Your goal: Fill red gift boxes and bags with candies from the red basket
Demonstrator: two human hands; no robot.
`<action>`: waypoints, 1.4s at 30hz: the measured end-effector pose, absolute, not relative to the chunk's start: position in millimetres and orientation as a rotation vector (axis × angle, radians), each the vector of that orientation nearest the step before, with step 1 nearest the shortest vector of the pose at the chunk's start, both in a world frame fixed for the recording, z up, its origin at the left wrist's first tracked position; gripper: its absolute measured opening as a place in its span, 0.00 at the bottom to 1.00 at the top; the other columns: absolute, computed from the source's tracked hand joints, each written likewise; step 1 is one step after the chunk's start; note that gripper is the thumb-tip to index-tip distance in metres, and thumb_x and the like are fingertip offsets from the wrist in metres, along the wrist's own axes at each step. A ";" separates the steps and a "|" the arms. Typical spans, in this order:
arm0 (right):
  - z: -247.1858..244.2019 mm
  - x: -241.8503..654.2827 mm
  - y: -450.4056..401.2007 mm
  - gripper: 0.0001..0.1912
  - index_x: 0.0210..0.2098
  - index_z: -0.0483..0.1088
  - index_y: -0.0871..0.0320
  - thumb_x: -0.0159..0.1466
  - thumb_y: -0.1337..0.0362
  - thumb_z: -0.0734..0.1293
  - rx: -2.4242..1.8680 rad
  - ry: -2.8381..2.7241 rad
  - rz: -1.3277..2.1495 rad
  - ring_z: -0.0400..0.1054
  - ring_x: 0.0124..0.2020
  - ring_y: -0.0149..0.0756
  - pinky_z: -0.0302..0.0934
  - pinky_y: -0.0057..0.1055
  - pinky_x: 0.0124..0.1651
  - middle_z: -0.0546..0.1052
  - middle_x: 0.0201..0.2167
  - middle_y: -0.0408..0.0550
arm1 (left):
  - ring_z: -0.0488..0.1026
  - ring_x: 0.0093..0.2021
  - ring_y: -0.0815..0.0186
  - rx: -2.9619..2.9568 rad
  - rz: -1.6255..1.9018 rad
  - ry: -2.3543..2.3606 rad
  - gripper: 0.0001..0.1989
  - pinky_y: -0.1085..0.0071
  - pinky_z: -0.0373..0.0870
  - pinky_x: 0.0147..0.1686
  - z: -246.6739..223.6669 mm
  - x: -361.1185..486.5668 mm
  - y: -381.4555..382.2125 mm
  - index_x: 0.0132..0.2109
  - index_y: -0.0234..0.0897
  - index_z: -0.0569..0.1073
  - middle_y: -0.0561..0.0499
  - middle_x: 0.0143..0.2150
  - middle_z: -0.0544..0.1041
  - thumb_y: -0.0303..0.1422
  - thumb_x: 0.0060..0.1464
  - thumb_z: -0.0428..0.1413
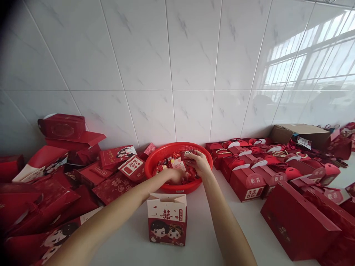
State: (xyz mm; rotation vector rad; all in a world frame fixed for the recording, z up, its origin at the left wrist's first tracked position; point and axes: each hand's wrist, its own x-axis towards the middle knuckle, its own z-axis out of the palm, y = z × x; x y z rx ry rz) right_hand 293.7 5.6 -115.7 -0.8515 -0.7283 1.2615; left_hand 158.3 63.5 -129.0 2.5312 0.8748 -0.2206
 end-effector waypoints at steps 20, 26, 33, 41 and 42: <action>-90.7 276.0 -13.0 0.21 0.28 0.73 0.59 0.39 0.63 0.84 -0.728 -0.843 1.317 0.74 0.30 0.33 0.74 0.33 0.42 0.79 0.30 0.44 | 0.64 0.21 0.73 1.545 0.974 0.837 0.31 0.77 0.59 0.19 -101.8 94.6 28.7 0.34 0.33 0.76 0.57 0.22 0.67 0.59 0.40 0.66; -76.8 271.2 -27.1 0.21 0.30 0.75 0.59 0.42 0.61 0.83 -0.727 -0.990 1.193 0.76 0.34 0.34 0.74 0.30 0.40 0.80 0.31 0.45 | 0.62 0.21 0.74 1.526 0.954 0.752 0.28 0.76 0.61 0.21 -93.0 83.2 14.6 0.32 0.34 0.75 0.58 0.22 0.66 0.57 0.44 0.65; -60.2 278.8 -43.4 0.20 0.31 0.74 0.58 0.44 0.60 0.83 -0.743 -1.047 1.030 0.75 0.32 0.33 0.73 0.30 0.40 0.79 0.29 0.42 | 0.59 0.23 0.73 1.604 0.992 0.738 0.26 0.76 0.56 0.22 -87.1 72.8 -2.7 0.38 0.34 0.76 0.57 0.25 0.65 0.55 0.51 0.62; -44.0 288.6 -61.3 0.18 0.31 0.74 0.57 0.46 0.62 0.82 -0.701 -1.036 0.945 0.74 0.33 0.34 0.73 0.31 0.42 0.78 0.30 0.42 | 0.66 0.29 0.70 2.148 0.700 0.603 0.18 0.74 0.61 0.29 -57.4 56.0 -48.0 0.31 0.34 0.76 0.53 0.28 0.75 0.47 0.53 0.65; -43.2 288.7 -62.9 0.18 0.32 0.74 0.57 0.47 0.62 0.82 -0.700 -1.042 0.945 0.74 0.34 0.34 0.73 0.32 0.42 0.78 0.30 0.43 | 0.66 0.29 0.70 2.213 0.705 0.591 0.17 0.74 0.60 0.29 -56.2 56.1 -52.8 0.30 0.35 0.76 0.54 0.28 0.75 0.46 0.53 0.65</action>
